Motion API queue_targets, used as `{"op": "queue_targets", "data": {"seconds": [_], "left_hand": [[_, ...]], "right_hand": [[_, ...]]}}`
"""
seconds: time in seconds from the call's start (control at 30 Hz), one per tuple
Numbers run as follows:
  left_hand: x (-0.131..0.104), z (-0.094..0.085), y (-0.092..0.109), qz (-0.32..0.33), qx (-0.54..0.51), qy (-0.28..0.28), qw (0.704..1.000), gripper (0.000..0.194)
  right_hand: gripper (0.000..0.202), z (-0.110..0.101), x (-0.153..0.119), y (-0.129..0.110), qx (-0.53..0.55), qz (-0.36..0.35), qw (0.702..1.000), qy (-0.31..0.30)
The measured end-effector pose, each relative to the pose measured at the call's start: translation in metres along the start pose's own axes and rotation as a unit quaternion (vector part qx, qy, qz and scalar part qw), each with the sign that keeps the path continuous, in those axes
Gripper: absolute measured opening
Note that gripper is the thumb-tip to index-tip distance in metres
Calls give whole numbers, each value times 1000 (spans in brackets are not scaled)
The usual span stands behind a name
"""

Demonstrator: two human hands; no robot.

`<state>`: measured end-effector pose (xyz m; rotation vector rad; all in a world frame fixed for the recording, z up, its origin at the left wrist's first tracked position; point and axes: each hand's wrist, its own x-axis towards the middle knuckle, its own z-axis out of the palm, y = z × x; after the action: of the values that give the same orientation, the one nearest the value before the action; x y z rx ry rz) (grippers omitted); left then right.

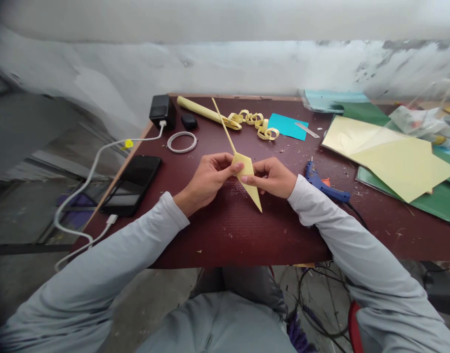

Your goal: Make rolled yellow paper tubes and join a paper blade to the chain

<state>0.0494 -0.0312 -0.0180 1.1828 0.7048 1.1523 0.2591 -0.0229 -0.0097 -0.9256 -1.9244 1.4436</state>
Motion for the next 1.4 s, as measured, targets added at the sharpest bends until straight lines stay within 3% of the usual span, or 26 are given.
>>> {"op": "queue_targets", "data": {"seconds": [0.2, 0.83, 1.07, 1.4], "left_hand": [[0, -1, 0, -26, -32, 12, 999, 46], [2, 0, -1, 22, -37, 29, 999, 42], [1, 0, -3, -8, -56, 26, 998, 38], [1, -1, -1, 4, -51, 34, 998, 37]], "right_hand": [[36, 0, 0, -1, -5, 2, 1000, -4], [38, 1, 0, -3, -9, 15, 999, -32], [38, 1, 0, 0, -13, 21, 999, -39], [37, 1, 0, -2, -18, 10, 999, -43]]}}
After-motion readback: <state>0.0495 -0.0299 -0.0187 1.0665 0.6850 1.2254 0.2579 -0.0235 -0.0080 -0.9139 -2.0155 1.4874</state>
